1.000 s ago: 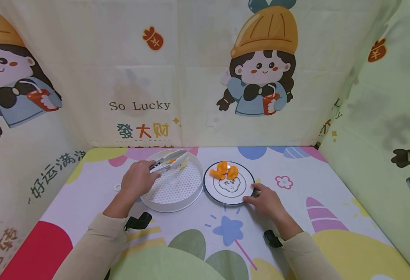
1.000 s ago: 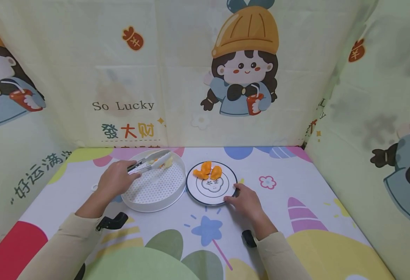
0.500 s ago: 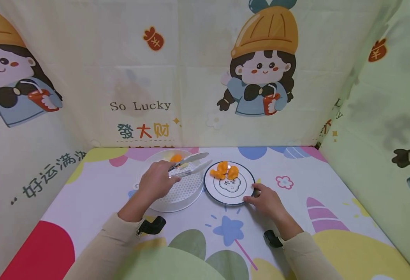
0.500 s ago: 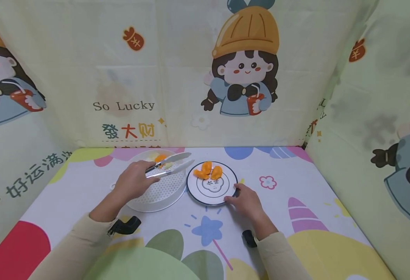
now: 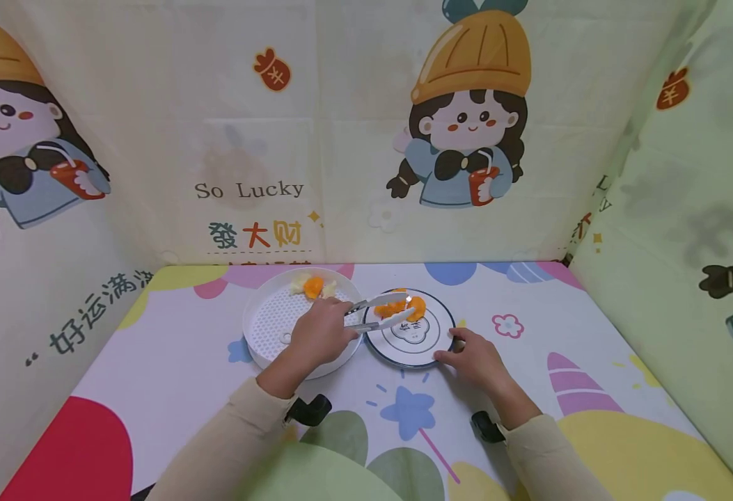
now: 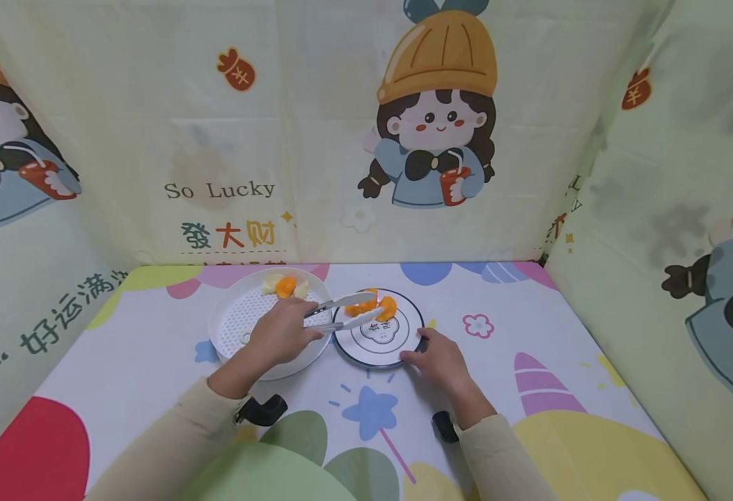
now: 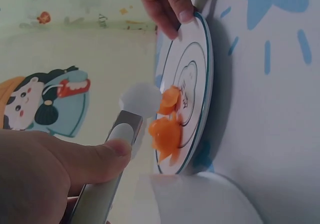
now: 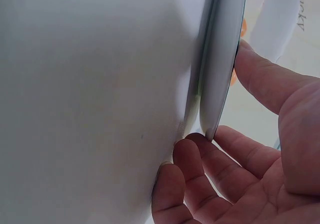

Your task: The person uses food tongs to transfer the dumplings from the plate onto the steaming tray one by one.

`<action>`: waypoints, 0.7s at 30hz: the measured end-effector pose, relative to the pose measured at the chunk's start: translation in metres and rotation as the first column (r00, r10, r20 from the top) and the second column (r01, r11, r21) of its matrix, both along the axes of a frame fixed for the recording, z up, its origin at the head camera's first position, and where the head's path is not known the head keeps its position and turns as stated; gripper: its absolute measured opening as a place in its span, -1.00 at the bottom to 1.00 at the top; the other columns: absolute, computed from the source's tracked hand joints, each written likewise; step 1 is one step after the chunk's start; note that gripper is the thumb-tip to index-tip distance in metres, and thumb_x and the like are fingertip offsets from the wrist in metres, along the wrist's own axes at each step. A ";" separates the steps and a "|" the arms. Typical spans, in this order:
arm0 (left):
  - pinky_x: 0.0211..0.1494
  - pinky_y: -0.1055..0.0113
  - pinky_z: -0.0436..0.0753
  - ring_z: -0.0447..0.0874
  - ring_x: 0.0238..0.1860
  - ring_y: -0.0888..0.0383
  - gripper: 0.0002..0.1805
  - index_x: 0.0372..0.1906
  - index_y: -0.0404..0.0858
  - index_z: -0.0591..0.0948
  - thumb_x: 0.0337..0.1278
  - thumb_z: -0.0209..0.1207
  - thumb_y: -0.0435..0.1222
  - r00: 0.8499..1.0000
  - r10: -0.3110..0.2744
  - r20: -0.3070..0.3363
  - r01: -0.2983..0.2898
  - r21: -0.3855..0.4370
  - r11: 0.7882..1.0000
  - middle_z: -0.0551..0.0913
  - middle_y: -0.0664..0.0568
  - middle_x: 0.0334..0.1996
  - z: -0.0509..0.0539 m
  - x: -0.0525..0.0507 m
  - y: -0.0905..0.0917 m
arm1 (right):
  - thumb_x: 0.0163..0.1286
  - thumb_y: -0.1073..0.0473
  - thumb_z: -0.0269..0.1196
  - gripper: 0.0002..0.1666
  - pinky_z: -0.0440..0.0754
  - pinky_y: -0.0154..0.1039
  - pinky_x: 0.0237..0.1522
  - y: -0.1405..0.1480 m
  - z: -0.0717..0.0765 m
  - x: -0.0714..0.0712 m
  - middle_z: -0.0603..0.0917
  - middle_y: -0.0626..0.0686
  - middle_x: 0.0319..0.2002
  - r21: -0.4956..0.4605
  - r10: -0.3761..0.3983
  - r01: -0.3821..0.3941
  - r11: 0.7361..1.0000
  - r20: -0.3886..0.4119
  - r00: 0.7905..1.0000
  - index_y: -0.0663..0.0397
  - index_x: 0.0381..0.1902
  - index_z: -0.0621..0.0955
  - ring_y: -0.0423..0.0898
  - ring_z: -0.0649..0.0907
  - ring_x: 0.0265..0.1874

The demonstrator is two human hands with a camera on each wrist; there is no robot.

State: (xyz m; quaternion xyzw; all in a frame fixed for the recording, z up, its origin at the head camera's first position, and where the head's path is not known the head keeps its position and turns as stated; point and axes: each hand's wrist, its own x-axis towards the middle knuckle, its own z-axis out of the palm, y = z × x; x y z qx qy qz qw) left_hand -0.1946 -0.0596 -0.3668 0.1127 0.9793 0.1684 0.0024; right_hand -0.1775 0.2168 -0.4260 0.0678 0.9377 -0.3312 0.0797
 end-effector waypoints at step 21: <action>-0.11 0.23 0.62 0.45 -0.10 0.02 -0.41 0.23 -0.23 0.62 0.10 0.44 -0.09 1.000 -0.009 -0.030 0.007 -0.095 0.995 0.60 -0.10 0.04 -0.014 -0.009 0.031 | 0.26 -0.10 0.43 -0.13 0.41 0.25 0.23 0.001 -0.001 -0.002 0.41 0.39 0.33 0.007 0.004 -0.005 1.000 0.011 1.000 0.25 0.38 0.43 0.32 0.41 0.25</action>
